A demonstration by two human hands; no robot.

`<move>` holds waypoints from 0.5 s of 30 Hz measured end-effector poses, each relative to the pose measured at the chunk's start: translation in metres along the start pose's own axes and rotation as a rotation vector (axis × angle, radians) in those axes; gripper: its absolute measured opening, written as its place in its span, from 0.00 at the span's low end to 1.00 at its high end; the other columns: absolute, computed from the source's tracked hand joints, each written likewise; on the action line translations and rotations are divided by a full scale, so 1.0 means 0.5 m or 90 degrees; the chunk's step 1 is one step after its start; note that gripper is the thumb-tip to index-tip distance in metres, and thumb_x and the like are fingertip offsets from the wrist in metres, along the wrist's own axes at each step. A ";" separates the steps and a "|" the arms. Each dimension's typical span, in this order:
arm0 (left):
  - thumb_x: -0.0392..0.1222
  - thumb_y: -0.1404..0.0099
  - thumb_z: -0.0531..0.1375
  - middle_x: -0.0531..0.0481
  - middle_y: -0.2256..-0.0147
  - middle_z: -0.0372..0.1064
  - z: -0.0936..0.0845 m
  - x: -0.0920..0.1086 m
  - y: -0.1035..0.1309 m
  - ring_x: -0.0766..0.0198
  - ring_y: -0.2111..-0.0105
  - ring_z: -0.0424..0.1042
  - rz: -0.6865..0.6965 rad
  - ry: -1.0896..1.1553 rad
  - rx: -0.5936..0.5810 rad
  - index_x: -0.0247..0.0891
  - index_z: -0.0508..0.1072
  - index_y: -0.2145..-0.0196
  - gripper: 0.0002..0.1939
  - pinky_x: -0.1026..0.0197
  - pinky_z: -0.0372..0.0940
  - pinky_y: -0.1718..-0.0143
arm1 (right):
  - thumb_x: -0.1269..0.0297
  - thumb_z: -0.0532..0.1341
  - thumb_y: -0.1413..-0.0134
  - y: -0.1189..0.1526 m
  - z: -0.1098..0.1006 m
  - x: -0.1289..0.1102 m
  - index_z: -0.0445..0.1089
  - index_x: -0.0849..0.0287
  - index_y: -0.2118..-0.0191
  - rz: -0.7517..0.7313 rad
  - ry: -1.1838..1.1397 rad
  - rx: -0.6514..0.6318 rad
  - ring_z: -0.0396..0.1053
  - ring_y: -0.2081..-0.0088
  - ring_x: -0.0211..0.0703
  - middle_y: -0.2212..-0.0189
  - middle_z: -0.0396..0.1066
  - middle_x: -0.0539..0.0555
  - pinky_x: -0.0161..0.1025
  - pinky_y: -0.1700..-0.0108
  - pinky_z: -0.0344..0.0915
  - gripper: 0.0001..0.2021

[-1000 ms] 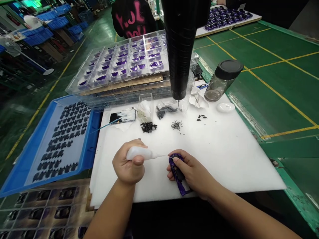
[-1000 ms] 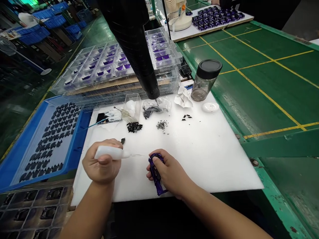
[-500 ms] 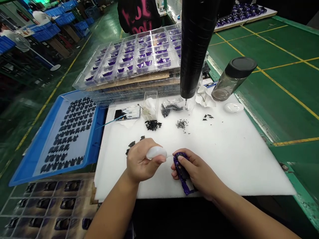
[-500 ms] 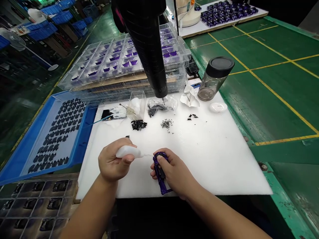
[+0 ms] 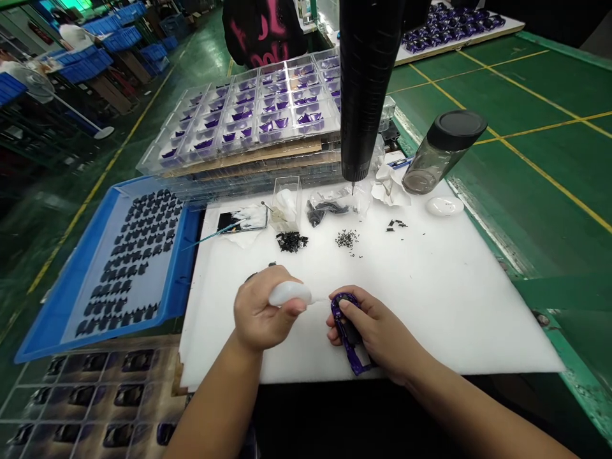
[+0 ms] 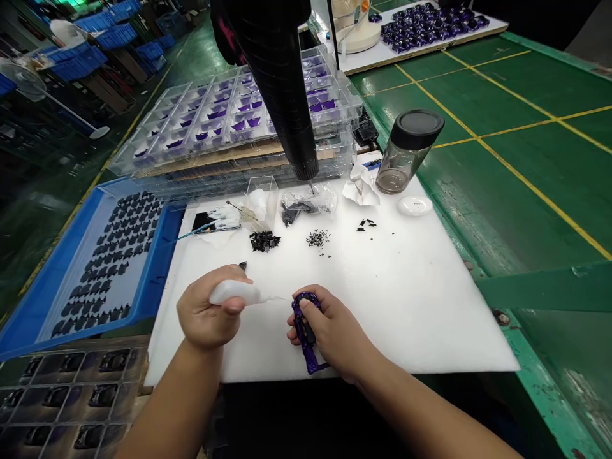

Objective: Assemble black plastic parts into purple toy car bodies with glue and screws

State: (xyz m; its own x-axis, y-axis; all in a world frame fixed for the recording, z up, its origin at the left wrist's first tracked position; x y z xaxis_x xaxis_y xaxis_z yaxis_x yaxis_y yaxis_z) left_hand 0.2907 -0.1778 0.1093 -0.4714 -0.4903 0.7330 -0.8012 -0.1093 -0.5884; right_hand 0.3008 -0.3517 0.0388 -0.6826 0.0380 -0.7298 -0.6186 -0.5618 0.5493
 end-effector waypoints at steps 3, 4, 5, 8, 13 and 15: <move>0.54 0.41 0.64 0.50 0.78 0.69 -0.044 -0.007 -0.008 0.64 0.77 0.69 -0.014 0.063 0.154 0.35 0.75 0.72 0.17 0.62 0.64 0.77 | 0.56 0.57 0.38 0.000 0.000 0.001 0.65 0.53 0.58 0.007 -0.013 0.001 0.72 0.70 0.41 0.71 0.72 0.49 0.42 0.63 0.68 0.08; 0.55 0.42 0.65 0.50 0.78 0.69 -0.061 -0.009 -0.011 0.63 0.78 0.70 -0.018 0.082 0.196 0.35 0.76 0.72 0.18 0.61 0.65 0.78 | 0.56 0.57 0.38 0.000 0.000 0.001 0.65 0.53 0.58 0.009 -0.015 -0.001 0.72 0.70 0.41 0.71 0.72 0.49 0.42 0.63 0.68 0.08; 0.55 0.44 0.67 0.50 0.79 0.69 -0.079 -0.012 -0.013 0.63 0.78 0.70 -0.023 0.098 0.228 0.35 0.76 0.73 0.18 0.61 0.65 0.79 | 0.56 0.57 0.38 0.001 0.000 0.001 0.65 0.53 0.58 0.010 -0.016 0.000 0.72 0.70 0.41 0.71 0.72 0.49 0.42 0.63 0.68 0.09; 0.53 0.47 0.69 0.52 0.80 0.69 -0.131 -0.018 -0.013 0.65 0.81 0.69 -0.039 0.127 0.269 0.34 0.75 0.73 0.17 0.63 0.64 0.82 | 0.54 0.57 0.39 0.002 -0.001 0.000 0.65 0.54 0.58 0.004 -0.014 0.005 0.71 0.70 0.42 0.72 0.72 0.49 0.42 0.63 0.68 0.10; 0.45 0.47 0.70 0.50 0.71 0.76 -0.171 -0.052 -0.003 0.60 0.74 0.77 -0.185 0.097 0.229 0.36 0.73 0.59 0.19 0.56 0.75 0.70 | 0.53 0.57 0.40 -0.001 0.000 0.004 0.65 0.54 0.58 -0.009 -0.027 -0.008 0.70 0.72 0.41 0.73 0.71 0.49 0.42 0.64 0.67 0.11; 0.45 0.46 0.69 0.45 0.63 0.76 -0.166 -0.072 -0.014 0.56 0.65 0.79 -0.262 0.075 0.231 0.36 0.69 0.50 0.27 0.53 0.75 0.62 | 0.53 0.58 0.41 -0.003 0.000 0.006 0.65 0.54 0.59 -0.014 -0.030 -0.010 0.70 0.72 0.41 0.73 0.71 0.49 0.42 0.65 0.67 0.12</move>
State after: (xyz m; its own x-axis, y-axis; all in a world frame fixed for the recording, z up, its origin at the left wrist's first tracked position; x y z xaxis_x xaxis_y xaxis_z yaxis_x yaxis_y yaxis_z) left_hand 0.2827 -0.0876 0.1151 -0.2011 -0.2471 0.9479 -0.7591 -0.5723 -0.3103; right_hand 0.2998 -0.3510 0.0358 -0.6866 0.0894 -0.7215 -0.6281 -0.5727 0.5267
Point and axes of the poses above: each hand's wrist, its own y-axis away from the middle knuckle, its own z-axis out of the palm, x = y × z, the point moved 5 cm from there along -y, towards the middle knuckle
